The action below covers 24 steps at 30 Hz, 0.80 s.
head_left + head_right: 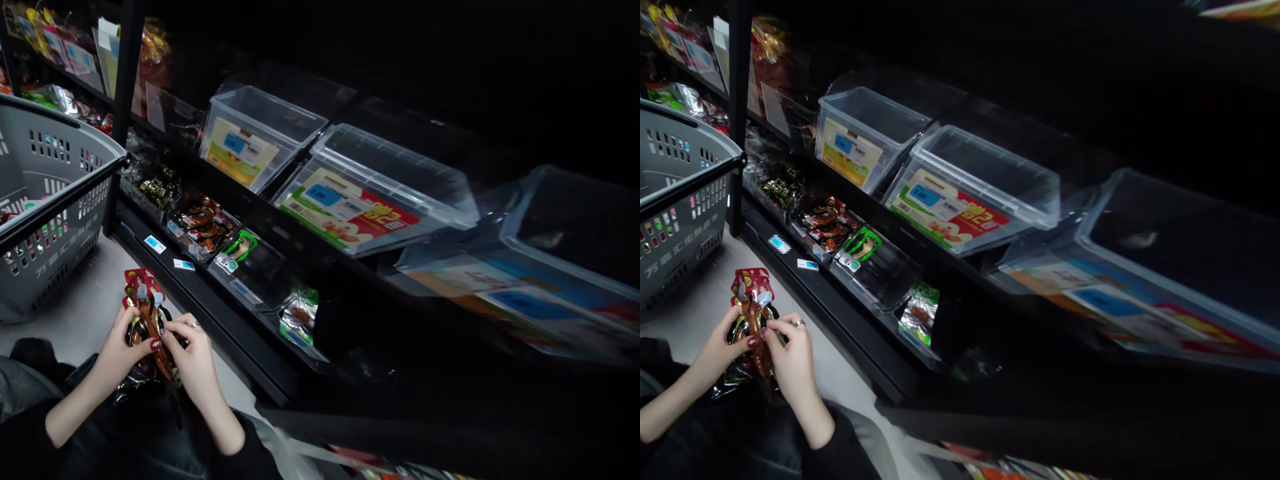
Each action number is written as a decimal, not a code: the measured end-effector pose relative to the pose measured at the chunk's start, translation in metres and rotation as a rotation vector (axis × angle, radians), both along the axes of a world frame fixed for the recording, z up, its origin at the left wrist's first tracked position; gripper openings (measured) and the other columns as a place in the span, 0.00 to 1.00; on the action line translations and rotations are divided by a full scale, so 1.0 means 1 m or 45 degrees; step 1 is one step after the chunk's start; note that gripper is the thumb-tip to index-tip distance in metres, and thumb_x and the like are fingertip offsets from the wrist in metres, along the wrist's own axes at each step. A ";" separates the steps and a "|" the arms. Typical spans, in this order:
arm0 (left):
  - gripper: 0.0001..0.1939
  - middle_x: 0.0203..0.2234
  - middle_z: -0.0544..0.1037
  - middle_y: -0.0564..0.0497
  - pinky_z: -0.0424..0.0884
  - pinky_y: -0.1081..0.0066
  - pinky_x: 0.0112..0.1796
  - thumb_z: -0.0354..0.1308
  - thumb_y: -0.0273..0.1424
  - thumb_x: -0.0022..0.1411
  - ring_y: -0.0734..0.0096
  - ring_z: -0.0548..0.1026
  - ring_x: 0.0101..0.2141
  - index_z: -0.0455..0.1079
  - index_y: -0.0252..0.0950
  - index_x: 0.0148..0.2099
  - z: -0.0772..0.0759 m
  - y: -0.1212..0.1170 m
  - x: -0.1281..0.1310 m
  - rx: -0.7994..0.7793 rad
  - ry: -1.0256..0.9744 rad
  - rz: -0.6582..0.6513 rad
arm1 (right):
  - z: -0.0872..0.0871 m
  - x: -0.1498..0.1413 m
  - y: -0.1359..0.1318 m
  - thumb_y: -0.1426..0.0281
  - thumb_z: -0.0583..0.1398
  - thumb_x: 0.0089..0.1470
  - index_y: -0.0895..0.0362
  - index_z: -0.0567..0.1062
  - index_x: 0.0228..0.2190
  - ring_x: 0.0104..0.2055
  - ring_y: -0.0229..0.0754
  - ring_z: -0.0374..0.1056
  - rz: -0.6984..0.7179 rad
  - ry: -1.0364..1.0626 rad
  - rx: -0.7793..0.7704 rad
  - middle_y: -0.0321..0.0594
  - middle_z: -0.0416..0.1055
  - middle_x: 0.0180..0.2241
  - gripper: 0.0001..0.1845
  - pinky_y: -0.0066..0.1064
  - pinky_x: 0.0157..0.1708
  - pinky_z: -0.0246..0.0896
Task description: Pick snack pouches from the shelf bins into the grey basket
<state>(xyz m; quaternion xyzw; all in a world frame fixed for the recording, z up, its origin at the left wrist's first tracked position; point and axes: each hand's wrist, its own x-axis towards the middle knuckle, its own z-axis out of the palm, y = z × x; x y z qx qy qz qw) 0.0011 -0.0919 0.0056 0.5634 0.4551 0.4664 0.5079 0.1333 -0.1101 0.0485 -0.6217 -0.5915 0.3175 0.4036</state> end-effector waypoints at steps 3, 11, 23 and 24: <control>0.13 0.35 0.67 0.51 0.60 0.65 0.44 0.59 0.34 0.47 0.61 0.67 0.41 0.64 0.38 0.36 -0.001 0.001 -0.001 0.029 0.043 0.063 | 0.005 0.002 -0.003 0.70 0.52 0.52 0.58 0.77 0.29 0.28 0.37 0.63 0.156 0.032 0.033 0.38 0.68 0.24 0.13 0.28 0.31 0.57; 0.09 0.35 0.67 0.49 0.64 0.64 0.41 0.55 0.35 0.50 0.60 0.68 0.39 0.64 0.37 0.34 -0.008 0.005 -0.003 0.112 0.171 0.221 | 0.005 0.000 -0.006 0.74 0.57 0.42 0.58 0.73 0.35 0.27 0.35 0.64 0.243 0.257 -0.211 0.37 0.70 0.29 0.14 0.26 0.27 0.61; 0.27 0.46 0.68 0.44 0.55 0.57 0.51 0.62 0.36 0.43 0.54 0.63 0.50 0.64 0.37 0.48 -0.003 0.003 -0.001 0.027 0.083 0.117 | 0.001 0.015 0.004 0.68 0.59 0.45 0.59 0.71 0.28 0.25 0.34 0.62 0.227 0.592 -0.388 0.33 0.66 0.24 0.07 0.24 0.27 0.57; 0.29 0.46 0.68 0.44 0.56 0.57 0.51 0.62 0.37 0.43 0.54 0.63 0.50 0.64 0.36 0.49 -0.003 0.003 0.000 -0.001 0.081 0.127 | 0.001 0.014 0.004 0.68 0.60 0.44 0.59 0.72 0.29 0.26 0.34 0.62 0.251 0.574 -0.391 0.33 0.67 0.25 0.08 0.25 0.27 0.58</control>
